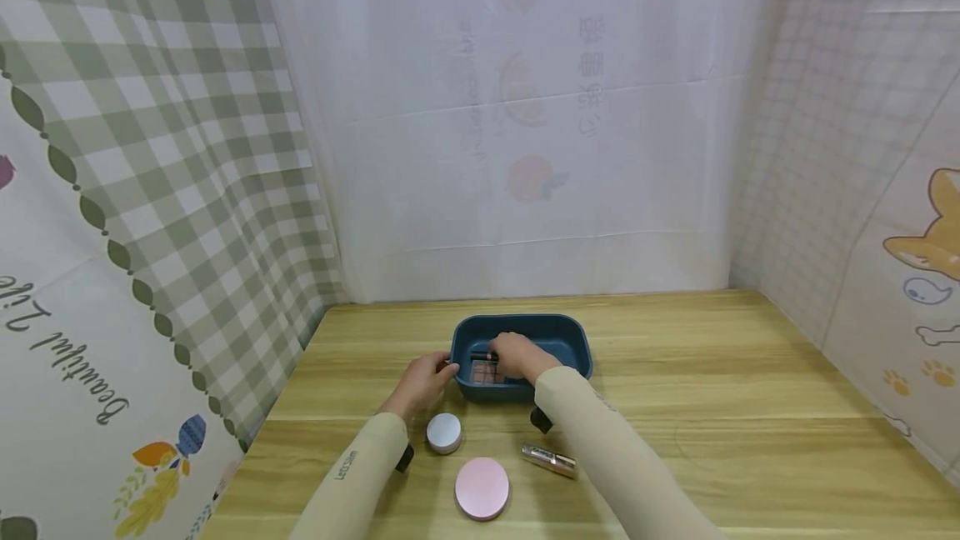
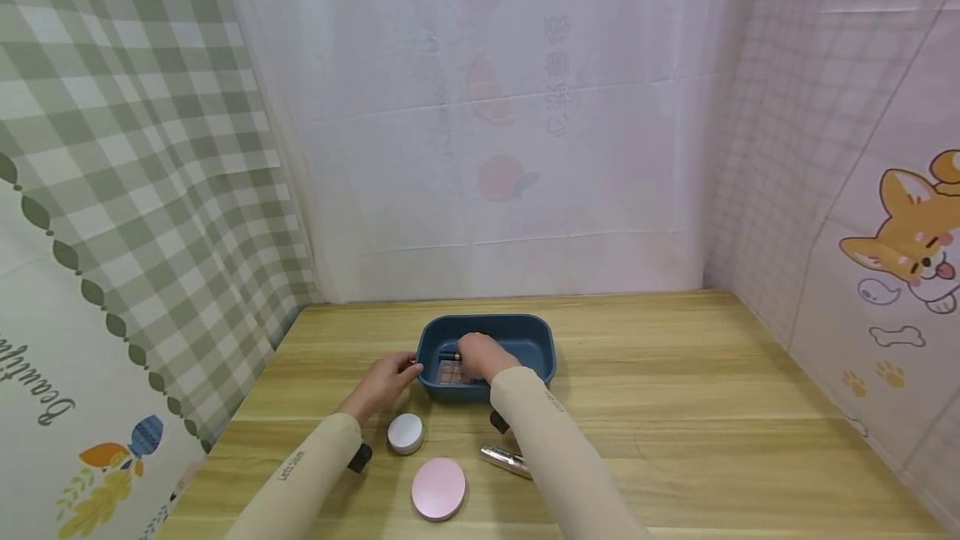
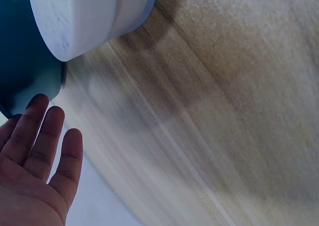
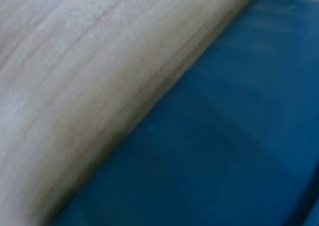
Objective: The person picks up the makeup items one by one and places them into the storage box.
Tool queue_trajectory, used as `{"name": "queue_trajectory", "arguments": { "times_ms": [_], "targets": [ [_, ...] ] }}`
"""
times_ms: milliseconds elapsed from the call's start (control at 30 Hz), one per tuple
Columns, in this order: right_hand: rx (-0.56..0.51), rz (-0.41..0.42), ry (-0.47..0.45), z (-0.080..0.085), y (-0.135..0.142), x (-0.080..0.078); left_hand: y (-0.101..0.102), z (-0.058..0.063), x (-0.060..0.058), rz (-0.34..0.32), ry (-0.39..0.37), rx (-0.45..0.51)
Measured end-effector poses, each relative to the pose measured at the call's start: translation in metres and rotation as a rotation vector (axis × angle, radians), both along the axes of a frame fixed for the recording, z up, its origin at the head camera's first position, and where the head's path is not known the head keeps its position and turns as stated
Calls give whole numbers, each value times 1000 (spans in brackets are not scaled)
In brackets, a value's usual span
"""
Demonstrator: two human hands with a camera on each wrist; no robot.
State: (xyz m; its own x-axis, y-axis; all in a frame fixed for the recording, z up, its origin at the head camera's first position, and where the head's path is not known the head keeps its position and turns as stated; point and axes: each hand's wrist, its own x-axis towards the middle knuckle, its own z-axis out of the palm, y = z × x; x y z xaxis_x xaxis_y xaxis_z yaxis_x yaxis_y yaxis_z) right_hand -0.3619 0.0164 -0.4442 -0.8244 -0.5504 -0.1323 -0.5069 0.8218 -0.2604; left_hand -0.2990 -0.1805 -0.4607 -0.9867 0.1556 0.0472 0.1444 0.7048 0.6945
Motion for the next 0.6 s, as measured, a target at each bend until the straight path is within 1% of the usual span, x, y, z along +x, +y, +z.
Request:
{"name": "queue_trajectory", "arguments": {
  "times_ms": [233,467,600],
  "targets": [
    [-20,-10,6,8,9,3,1,2,2,4,-3,-12],
    [-10,-6,45,14,20,8,1,2,2,7,-23,-6],
    [-14,-19,63,19,31,14,1,2,2,1,-9,-10]
  ]
}}
